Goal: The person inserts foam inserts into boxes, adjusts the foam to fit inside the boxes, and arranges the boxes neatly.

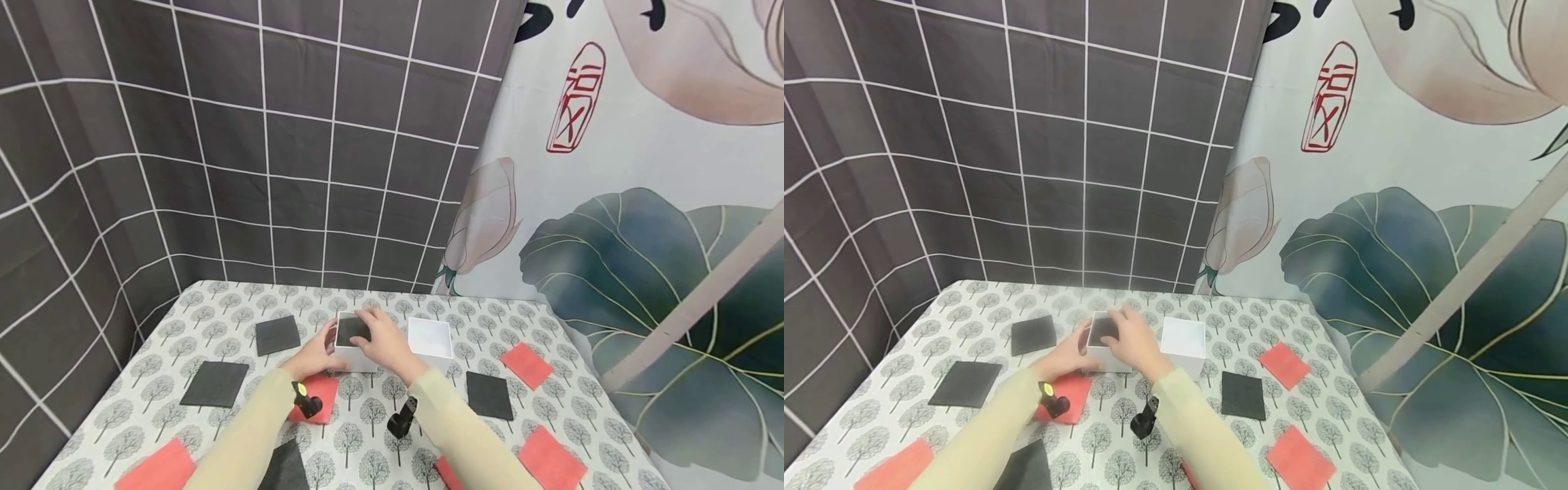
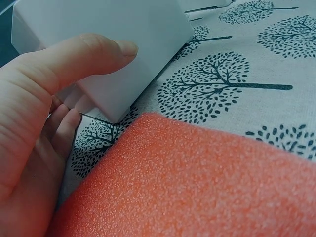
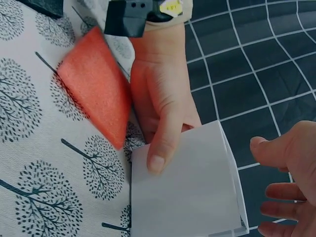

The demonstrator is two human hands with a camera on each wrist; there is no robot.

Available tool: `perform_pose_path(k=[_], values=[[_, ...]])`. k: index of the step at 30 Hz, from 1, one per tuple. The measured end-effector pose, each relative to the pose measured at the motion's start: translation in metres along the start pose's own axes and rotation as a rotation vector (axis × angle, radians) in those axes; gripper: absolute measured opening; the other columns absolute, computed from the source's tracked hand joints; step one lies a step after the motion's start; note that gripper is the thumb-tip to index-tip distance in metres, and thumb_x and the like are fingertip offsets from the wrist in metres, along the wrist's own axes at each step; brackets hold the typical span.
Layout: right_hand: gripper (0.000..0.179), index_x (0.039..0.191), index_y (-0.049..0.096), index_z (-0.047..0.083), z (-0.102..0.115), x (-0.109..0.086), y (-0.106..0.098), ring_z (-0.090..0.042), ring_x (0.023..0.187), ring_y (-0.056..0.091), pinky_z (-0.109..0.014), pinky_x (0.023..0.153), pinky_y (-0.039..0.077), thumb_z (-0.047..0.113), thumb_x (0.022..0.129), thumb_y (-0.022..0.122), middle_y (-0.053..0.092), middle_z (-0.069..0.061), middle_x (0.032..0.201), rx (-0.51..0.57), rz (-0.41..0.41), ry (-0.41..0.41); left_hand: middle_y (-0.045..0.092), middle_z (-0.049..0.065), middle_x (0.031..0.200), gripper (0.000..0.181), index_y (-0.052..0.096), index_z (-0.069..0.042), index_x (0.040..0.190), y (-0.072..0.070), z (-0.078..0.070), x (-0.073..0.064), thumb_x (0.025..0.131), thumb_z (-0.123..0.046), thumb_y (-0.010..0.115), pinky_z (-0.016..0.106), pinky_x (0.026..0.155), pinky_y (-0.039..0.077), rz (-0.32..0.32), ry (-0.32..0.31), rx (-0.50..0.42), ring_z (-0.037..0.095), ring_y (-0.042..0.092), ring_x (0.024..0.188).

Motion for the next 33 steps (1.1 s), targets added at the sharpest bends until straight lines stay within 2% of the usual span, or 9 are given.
perform_pose_path(k=[2,6,13,21,33], values=[[0.058,0.134,0.048,0.010,0.002,-0.004,-0.002,-0.028,0.111,0.052,-0.044,0.091,0.046,0.029,0.084,0.068,0.052,-0.012,0.126,0.002,-0.019,-0.013,0.020,0.030,0.146,0.110,0.007,-0.001,0.147,-0.001,0.008,0.004,0.065,-0.003,0.081,0.044,0.105,0.030,-0.005,-0.008,-0.001,0.041,0.024,0.133],[0.059,0.134,0.048,0.009,0.002,-0.010,-0.002,-0.027,0.107,0.054,-0.044,0.088,0.048,0.029,0.083,0.069,0.053,-0.012,0.123,0.013,-0.043,-0.022,0.017,0.030,0.147,0.111,0.007,-0.003,0.147,-0.001,0.014,0.006,0.066,-0.006,0.082,0.044,0.106,0.029,-0.006,-0.013,0.006,0.040,0.021,0.135],[0.058,0.132,0.050,0.006,0.002,-0.019,-0.002,-0.027,0.105,0.055,-0.043,0.088,0.049,0.025,0.081,0.071,0.056,-0.011,0.118,0.074,-0.072,-0.023,0.023,0.027,0.147,0.113,0.009,-0.005,0.148,-0.002,0.014,0.006,0.063,-0.009,0.084,0.042,0.106,0.031,-0.017,-0.003,0.031,0.037,0.026,0.133],[0.058,0.132,0.049,0.004,0.003,-0.030,-0.001,-0.026,0.104,0.056,-0.041,0.088,0.049,0.027,0.083,0.069,0.056,-0.012,0.118,0.091,-0.054,-0.023,0.026,0.026,0.146,0.113,0.011,-0.005,0.147,-0.002,0.014,0.006,0.061,-0.007,0.084,0.041,0.105,0.032,-0.033,-0.004,0.030,0.036,0.029,0.132],[0.055,0.130,0.049,0.001,0.003,-0.056,-0.008,-0.025,0.104,0.055,-0.040,0.089,0.049,0.023,0.084,0.068,0.055,-0.011,0.118,0.142,-0.100,-0.082,0.023,0.031,0.144,0.109,0.012,-0.001,0.146,-0.001,0.012,0.005,0.063,-0.003,0.082,0.046,0.104,0.032,-0.042,0.022,0.042,0.043,0.028,0.131]])
Point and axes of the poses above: each hand's wrist, its own x-axis towards the middle knuckle, its own y-axis out of the palm, z = x × y, the point moved 6 cm from there along x, towards the middle knuckle
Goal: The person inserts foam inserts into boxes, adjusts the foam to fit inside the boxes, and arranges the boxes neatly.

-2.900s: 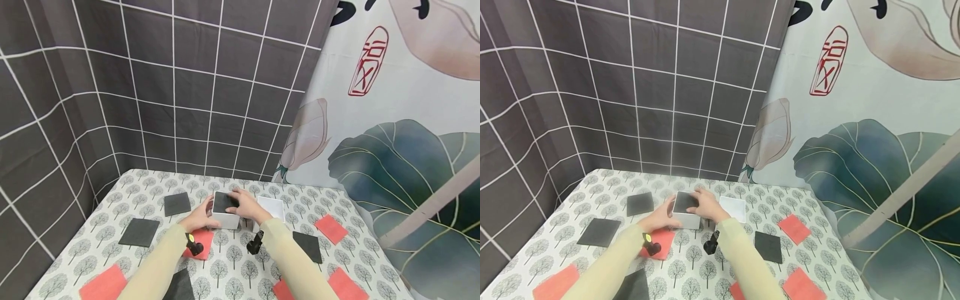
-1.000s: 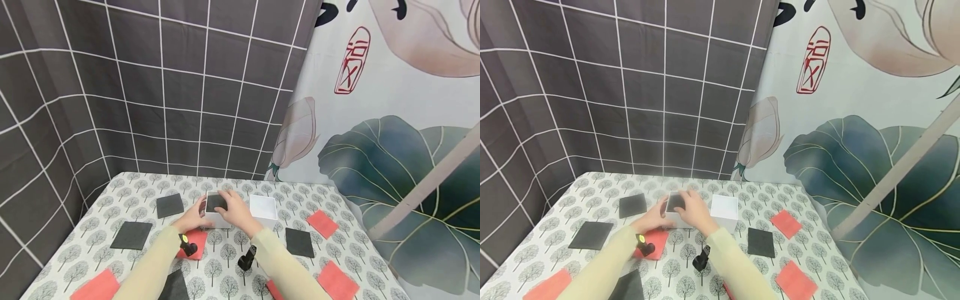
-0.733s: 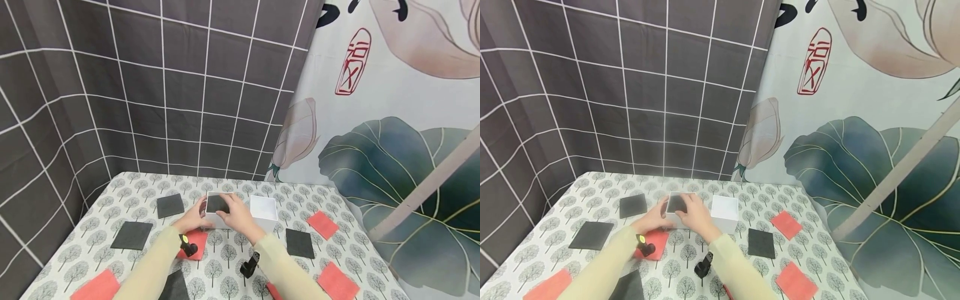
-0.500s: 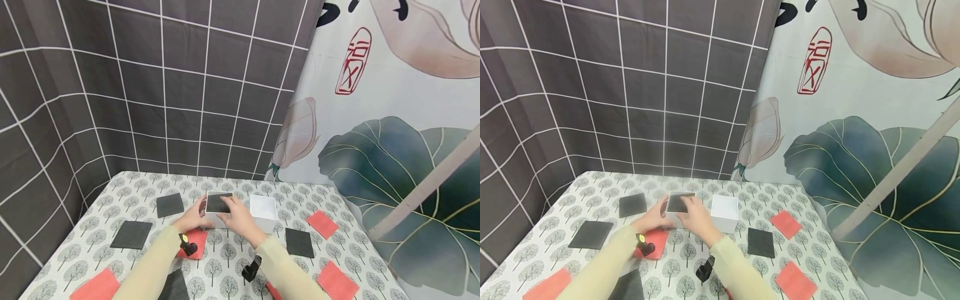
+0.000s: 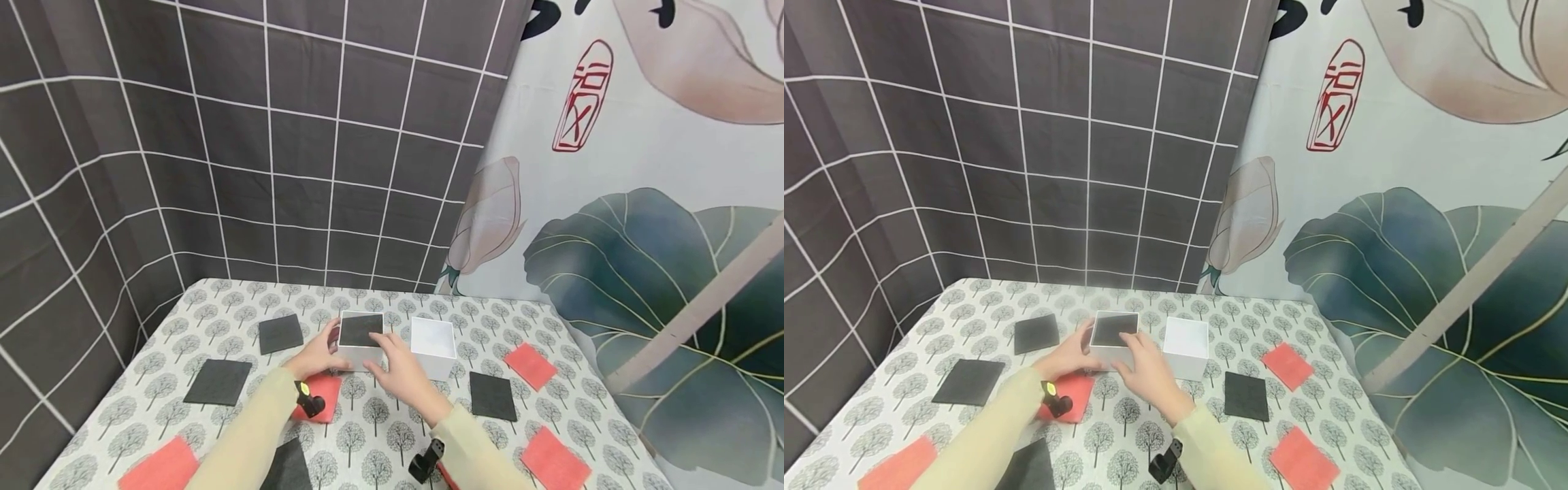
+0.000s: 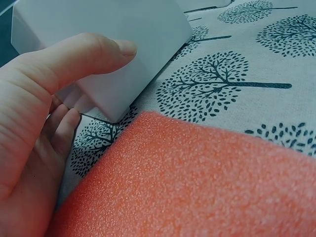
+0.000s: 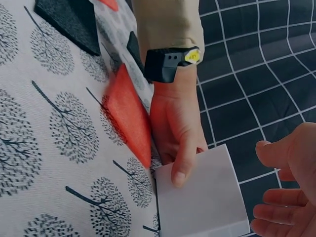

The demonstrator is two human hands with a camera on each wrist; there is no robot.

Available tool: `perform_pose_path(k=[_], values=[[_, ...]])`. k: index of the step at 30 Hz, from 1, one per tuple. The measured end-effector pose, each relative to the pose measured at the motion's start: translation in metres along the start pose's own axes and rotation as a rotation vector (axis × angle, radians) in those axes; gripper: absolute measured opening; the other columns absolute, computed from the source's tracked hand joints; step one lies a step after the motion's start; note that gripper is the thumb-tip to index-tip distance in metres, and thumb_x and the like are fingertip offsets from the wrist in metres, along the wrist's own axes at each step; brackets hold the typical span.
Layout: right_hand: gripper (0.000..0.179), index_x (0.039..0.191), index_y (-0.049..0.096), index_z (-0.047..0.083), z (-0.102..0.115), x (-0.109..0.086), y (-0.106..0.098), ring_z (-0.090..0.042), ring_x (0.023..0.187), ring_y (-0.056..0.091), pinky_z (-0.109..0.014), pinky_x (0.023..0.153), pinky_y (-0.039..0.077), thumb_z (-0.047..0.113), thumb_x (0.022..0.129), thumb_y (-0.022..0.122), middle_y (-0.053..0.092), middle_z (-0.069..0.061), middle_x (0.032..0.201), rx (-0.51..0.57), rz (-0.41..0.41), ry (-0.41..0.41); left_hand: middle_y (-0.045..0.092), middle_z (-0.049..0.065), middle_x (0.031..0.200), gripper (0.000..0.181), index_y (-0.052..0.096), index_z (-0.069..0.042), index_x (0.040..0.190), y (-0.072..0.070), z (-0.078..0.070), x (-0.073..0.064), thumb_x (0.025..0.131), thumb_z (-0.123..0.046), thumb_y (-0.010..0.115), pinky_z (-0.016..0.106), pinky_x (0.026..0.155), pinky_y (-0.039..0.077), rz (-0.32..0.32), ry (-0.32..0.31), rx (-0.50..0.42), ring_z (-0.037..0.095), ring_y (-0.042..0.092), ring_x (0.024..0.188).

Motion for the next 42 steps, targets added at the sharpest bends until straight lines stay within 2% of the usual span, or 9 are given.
perform_pose_path(k=[10,14,18,21,27,30,32,38,42], values=[[0.056,0.129,0.049,-0.001,-0.006,-0.018,-0.006,-0.027,0.112,0.053,-0.042,0.096,0.044,0.023,0.083,0.069,0.053,-0.014,0.126,0.029,-0.032,0.005,0.025,0.027,0.145,0.110,0.014,-0.003,0.147,0.000,-0.002,0.000,0.061,-0.004,0.084,0.041,0.106,0.030,0.006,0.004,-0.027,0.037,0.027,0.133],[0.056,0.130,0.049,0.001,-0.009,-0.026,-0.010,-0.030,0.116,0.051,-0.046,0.098,0.041,0.022,0.082,0.069,0.051,-0.016,0.129,0.043,-0.041,0.036,0.025,0.027,0.145,0.111,0.014,-0.003,0.147,-0.001,-0.001,0.001,0.061,-0.004,0.084,0.042,0.106,0.030,0.007,0.001,-0.031,0.037,0.028,0.133],[0.057,0.133,0.047,0.005,-0.015,-0.034,-0.013,-0.028,0.115,0.052,-0.045,0.097,0.042,0.023,0.083,0.068,0.052,-0.013,0.130,0.061,-0.035,0.076,0.023,0.028,0.146,0.112,0.013,-0.003,0.147,-0.001,-0.001,0.001,0.061,-0.004,0.084,0.043,0.106,0.030,0.007,-0.007,-0.033,0.038,0.026,0.133],[0.058,0.135,0.046,0.006,-0.019,-0.040,-0.015,-0.026,0.113,0.053,-0.044,0.095,0.044,0.025,0.084,0.067,0.052,-0.012,0.130,0.065,-0.029,0.092,0.022,0.029,0.146,0.111,0.012,0.000,0.147,0.000,-0.008,-0.002,0.061,-0.001,0.083,0.044,0.106,0.029,0.009,-0.010,-0.041,0.039,0.025,0.133],[0.061,0.136,0.044,0.007,-0.027,-0.052,-0.019,-0.024,0.107,0.056,-0.043,0.089,0.048,0.024,0.083,0.069,0.056,-0.012,0.124,0.061,-0.049,0.142,0.022,0.031,0.145,0.108,0.012,0.003,0.146,0.001,-0.030,-0.015,0.063,0.001,0.081,0.044,0.106,0.030,0.018,-0.014,-0.041,0.041,0.026,0.132],[0.060,0.134,0.046,0.005,-0.031,-0.057,-0.022,-0.023,0.104,0.057,-0.041,0.087,0.049,0.022,0.081,0.071,0.058,-0.013,0.121,0.067,-0.078,0.145,0.021,0.032,0.144,0.107,0.012,0.003,0.146,0.000,-0.034,-0.018,0.063,0.000,0.081,0.044,0.106,0.030,0.017,-0.013,-0.029,0.042,0.026,0.132],[0.060,0.132,0.047,0.005,-0.035,-0.061,-0.023,-0.022,0.102,0.058,-0.040,0.085,0.050,0.021,0.080,0.072,0.059,-0.012,0.118,0.071,-0.097,0.147,0.020,0.032,0.145,0.108,0.011,0.003,0.146,0.000,-0.030,-0.016,0.063,0.000,0.081,0.044,0.105,0.030,0.021,-0.018,-0.027,0.042,0.025,0.132],[0.056,0.127,0.051,0.003,-0.048,-0.074,-0.031,-0.020,0.098,0.058,-0.036,0.082,0.052,0.024,0.080,0.072,0.061,-0.008,0.112,0.040,-0.148,0.176,0.019,0.029,0.147,0.112,0.010,0.000,0.147,-0.001,-0.006,-0.003,0.061,-0.002,0.083,0.043,0.106,0.029,0.012,-0.032,-0.036,0.039,0.024,0.134],[0.055,0.125,0.053,0.001,-0.056,-0.081,-0.038,-0.020,0.095,0.060,-0.038,0.080,0.052,0.025,0.079,0.073,0.063,-0.008,0.109,0.018,-0.187,0.183,0.020,0.027,0.147,0.112,0.011,-0.002,0.147,-0.001,-0.001,0.000,0.061,-0.003,0.083,0.041,0.106,0.029,0.005,-0.032,-0.041,0.038,0.024,0.134]])
Point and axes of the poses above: each hand's wrist, its own x-axis towards the middle knuckle, its own y-axis out of the palm, z = x × y, the point moved 6 cm from there along x, towards the middle knuckle
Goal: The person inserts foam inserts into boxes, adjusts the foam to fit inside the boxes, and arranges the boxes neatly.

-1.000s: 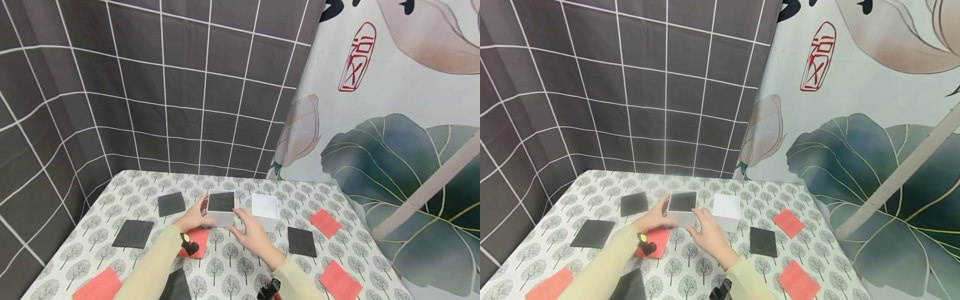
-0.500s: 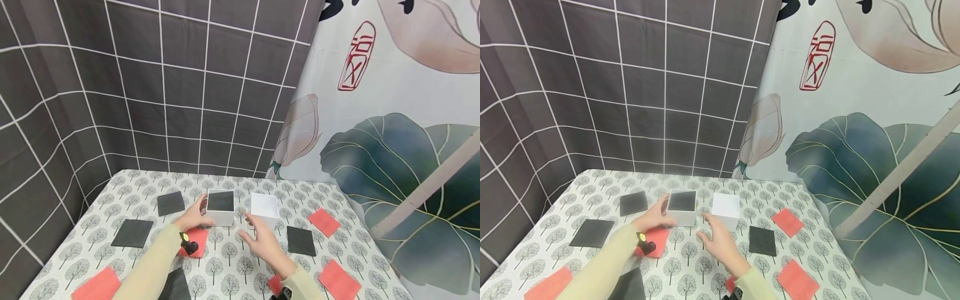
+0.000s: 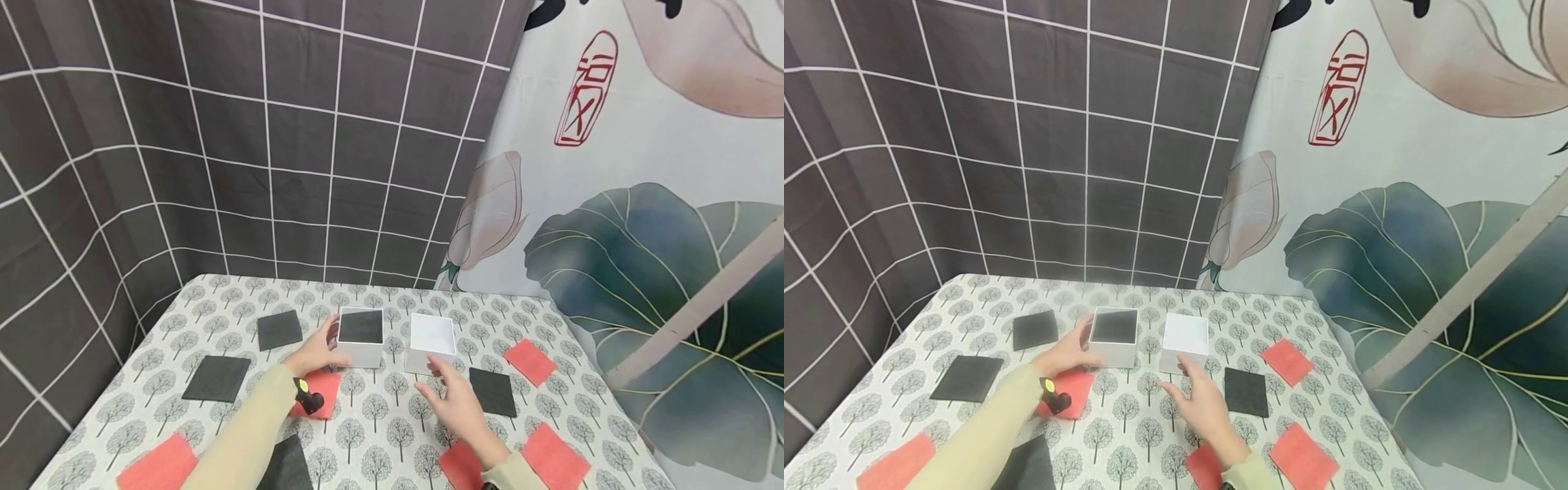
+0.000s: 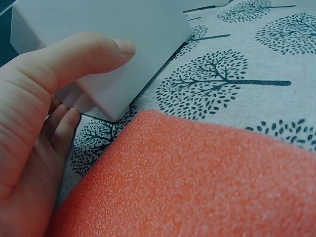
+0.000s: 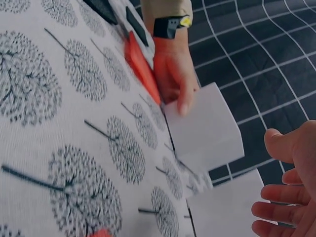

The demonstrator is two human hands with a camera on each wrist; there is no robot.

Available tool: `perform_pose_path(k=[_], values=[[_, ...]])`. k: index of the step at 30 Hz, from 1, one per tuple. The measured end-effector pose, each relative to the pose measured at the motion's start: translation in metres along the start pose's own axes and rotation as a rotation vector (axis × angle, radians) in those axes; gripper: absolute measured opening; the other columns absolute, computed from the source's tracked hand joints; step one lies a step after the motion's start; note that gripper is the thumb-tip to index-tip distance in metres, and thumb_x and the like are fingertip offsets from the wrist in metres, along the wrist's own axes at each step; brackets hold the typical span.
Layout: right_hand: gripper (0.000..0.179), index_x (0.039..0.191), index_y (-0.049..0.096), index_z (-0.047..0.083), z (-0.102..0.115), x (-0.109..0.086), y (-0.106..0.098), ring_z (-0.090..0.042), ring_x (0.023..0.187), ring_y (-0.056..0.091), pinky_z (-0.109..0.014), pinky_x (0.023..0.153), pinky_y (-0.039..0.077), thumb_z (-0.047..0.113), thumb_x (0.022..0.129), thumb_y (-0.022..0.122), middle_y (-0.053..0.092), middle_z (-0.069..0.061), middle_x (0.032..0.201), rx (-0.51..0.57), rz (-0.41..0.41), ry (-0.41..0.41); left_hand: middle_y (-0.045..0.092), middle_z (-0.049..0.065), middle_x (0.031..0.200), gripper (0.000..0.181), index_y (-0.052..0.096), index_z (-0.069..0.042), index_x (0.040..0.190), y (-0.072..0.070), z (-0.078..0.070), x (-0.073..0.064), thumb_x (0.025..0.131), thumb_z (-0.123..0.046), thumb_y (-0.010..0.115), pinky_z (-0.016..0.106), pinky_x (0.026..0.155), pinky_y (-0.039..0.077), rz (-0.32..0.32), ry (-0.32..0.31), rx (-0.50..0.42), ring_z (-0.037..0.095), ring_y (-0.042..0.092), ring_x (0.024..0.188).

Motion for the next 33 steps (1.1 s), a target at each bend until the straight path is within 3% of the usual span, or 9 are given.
perform_pose_path(k=[4,11,22,33], values=[[0.055,0.124,0.055,0.002,-0.011,-0.004,-0.006,-0.023,0.095,0.060,-0.042,0.079,0.052,0.025,0.078,0.074,0.064,-0.008,0.108,-0.016,-0.020,0.039,0.020,0.026,0.148,0.113,0.011,-0.003,0.147,0.000,-0.001,0.000,0.061,-0.004,0.084,0.039,0.107,0.029,0.003,0.001,-0.002,0.035,0.023,0.135],[0.062,0.130,0.051,0.002,-0.035,-0.009,-0.014,-0.030,0.103,0.057,-0.048,0.081,0.050,0.034,0.081,0.071,0.061,-0.014,0.116,-0.058,0.024,0.179,0.019,0.025,0.148,0.114,0.011,-0.003,0.148,0.000,-0.002,0.001,0.060,-0.004,0.084,0.038,0.107,0.029,0.010,0.007,0.004,0.034,0.022,0.136],[0.085,0.137,0.033,-0.009,-0.070,-0.013,-0.022,-0.047,0.124,0.035,-0.061,0.098,0.033,0.049,0.083,0.063,0.037,-0.031,0.137,-0.203,0.124,0.402,0.021,0.025,0.148,0.112,0.011,-0.005,0.148,-0.002,-0.001,-0.001,0.062,-0.004,0.084,0.039,0.106,0.031,0.003,-0.005,0.039,0.034,0.025,0.135],[0.097,0.128,0.026,-0.025,-0.099,-0.018,-0.029,-0.055,0.111,0.040,-0.061,0.092,0.037,0.057,0.084,0.055,0.037,-0.045,0.121,-0.365,0.126,0.548,0.020,0.026,0.148,0.110,0.011,-0.006,0.148,-0.001,-0.003,-0.003,0.064,-0.005,0.082,0.041,0.106,0.030,0.013,-0.026,0.026,0.038,0.026,0.133]])
Point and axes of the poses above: each hand's wrist, its own x-axis towards the middle knuckle, its own y-axis out of the palm, z = x × y, the point moved 6 cm from there along x, towards the middle knuckle
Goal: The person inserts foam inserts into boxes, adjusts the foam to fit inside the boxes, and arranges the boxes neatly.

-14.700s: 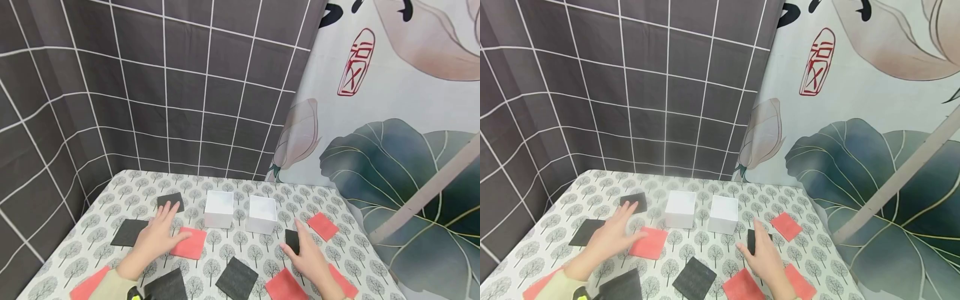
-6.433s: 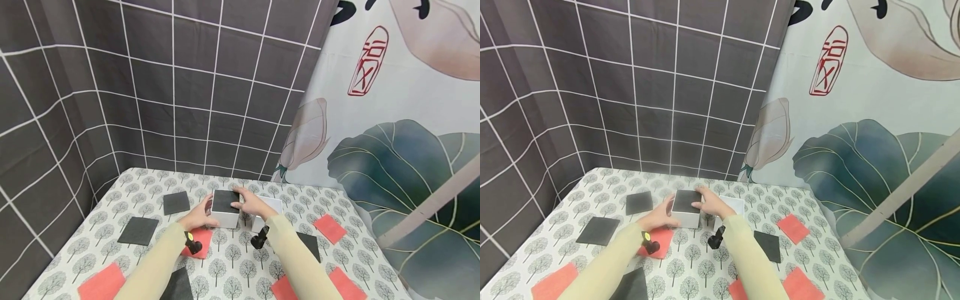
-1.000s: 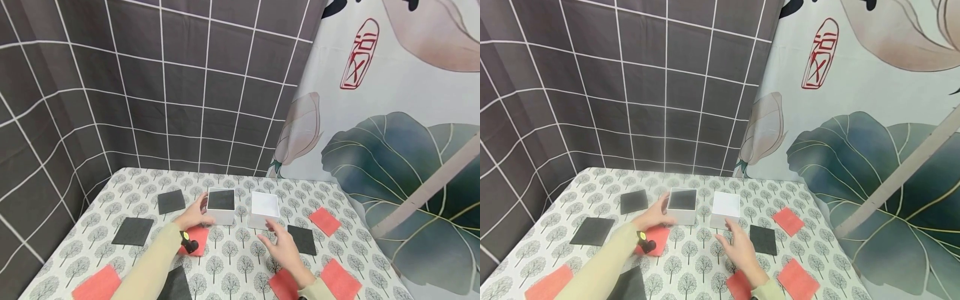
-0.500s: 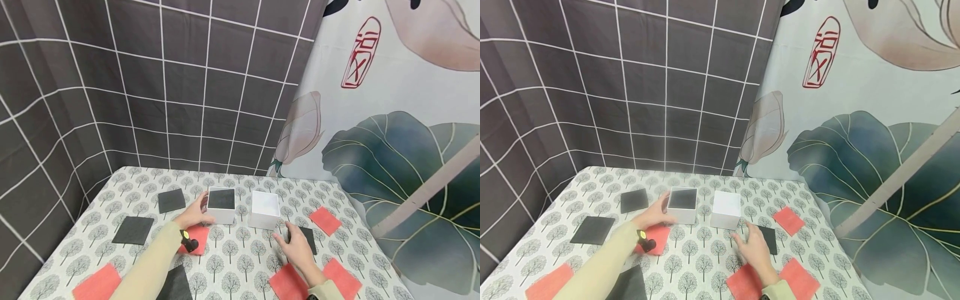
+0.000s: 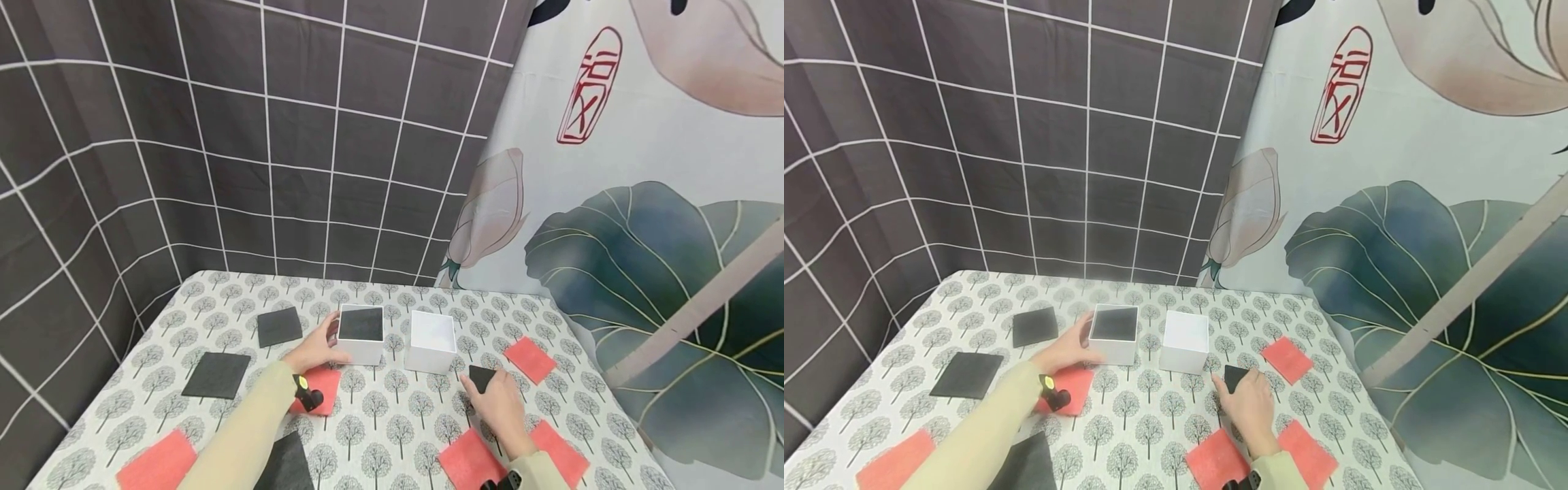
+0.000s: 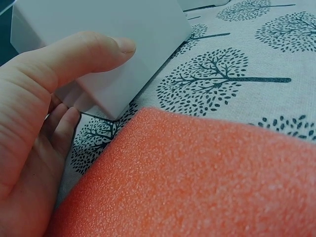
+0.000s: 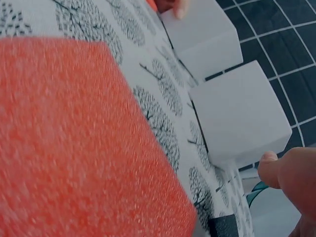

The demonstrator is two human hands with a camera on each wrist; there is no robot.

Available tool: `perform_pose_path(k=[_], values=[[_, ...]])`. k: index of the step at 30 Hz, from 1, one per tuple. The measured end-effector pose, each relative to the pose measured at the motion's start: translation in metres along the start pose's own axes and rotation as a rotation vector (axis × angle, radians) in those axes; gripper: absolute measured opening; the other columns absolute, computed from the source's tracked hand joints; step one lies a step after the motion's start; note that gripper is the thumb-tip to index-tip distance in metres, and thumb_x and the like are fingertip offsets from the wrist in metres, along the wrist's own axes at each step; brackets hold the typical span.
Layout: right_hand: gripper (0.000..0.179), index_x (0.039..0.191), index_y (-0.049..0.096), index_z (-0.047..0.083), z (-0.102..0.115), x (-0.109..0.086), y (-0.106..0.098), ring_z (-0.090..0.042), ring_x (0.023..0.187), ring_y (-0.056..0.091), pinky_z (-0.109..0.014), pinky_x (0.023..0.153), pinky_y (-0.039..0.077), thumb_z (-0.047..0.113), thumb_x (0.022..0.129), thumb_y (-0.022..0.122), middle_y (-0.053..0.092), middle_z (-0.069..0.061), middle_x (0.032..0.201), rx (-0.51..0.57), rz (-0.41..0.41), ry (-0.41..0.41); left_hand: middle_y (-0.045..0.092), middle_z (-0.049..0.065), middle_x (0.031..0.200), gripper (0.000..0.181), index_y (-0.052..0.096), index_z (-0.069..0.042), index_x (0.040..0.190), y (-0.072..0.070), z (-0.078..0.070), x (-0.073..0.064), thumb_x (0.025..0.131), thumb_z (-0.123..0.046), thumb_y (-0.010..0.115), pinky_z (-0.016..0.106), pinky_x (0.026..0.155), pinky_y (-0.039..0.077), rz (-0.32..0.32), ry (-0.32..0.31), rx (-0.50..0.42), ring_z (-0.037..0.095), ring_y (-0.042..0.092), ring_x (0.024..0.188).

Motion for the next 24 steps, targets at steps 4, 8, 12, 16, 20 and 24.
perform_pose_path(k=[4,8,12,16,20,24], values=[[0.105,0.128,0.020,-0.027,-0.007,0.002,0.006,-0.057,0.114,0.036,-0.062,0.094,0.034,0.063,0.083,0.051,0.033,-0.048,0.122,-0.061,0.032,0.058,0.020,0.025,0.148,0.111,0.011,-0.005,0.148,-0.001,0.000,0.001,0.063,-0.004,0.083,0.040,0.106,0.030,-0.004,0.008,-0.005,0.036,0.024,0.134],[0.111,0.128,0.010,-0.031,-0.013,0.002,0.013,-0.060,0.119,0.025,-0.064,0.098,0.027,0.063,0.083,0.048,0.021,-0.051,0.127,-0.089,0.089,0.111,0.020,0.026,0.148,0.111,0.011,-0.003,0.147,-0.001,0.000,0.002,0.063,-0.004,0.083,0.040,0.107,0.029,0.000,0.021,-0.012,0.036,0.024,0.134],[0.115,0.127,0.005,-0.032,-0.016,0.000,0.018,-0.062,0.119,0.022,-0.066,0.096,0.028,0.067,0.083,0.044,0.016,-0.053,0.128,-0.096,0.139,0.161,0.020,0.026,0.148,0.112,0.010,-0.002,0.147,-0.001,0.000,0.003,0.063,-0.004,0.083,0.039,0.107,0.029,0.001,0.021,-0.013,0.036,0.024,0.135],[0.117,0.126,0.004,-0.033,-0.017,-0.003,0.018,-0.062,0.114,0.025,-0.066,0.090,0.032,0.068,0.082,0.044,0.016,-0.054,0.123,-0.102,0.153,0.198,0.019,0.025,0.148,0.114,0.010,-0.003,0.148,0.000,-0.001,0.002,0.061,-0.004,0.084,0.038,0.108,0.028,-0.001,0.026,-0.029,0.034,0.023,0.136],[0.117,0.125,0.002,-0.034,-0.018,-0.003,0.020,-0.063,0.113,0.021,-0.067,0.089,0.031,0.067,0.083,0.044,0.012,-0.055,0.121,-0.099,0.184,0.211,0.019,0.026,0.148,0.113,0.011,-0.003,0.148,0.000,-0.003,0.000,0.061,-0.003,0.083,0.040,0.107,0.028,0.000,0.023,-0.041,0.037,0.024,0.134],[0.123,0.123,0.005,-0.036,-0.020,-0.001,0.026,-0.064,0.113,0.017,-0.069,0.088,0.029,0.074,0.080,0.038,0.009,-0.056,0.121,-0.129,0.258,0.204,0.021,0.024,0.148,0.112,0.012,-0.005,0.148,-0.001,0.002,0.001,0.062,-0.004,0.084,0.039,0.107,0.029,-0.007,0.017,-0.034,0.036,0.026,0.134]])
Point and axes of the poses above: each hand's wrist, its own x-axis towards the middle knuckle, its own y-axis out of the palm, z = x × y, the point moved 6 cm from there along x, towards the middle knuckle
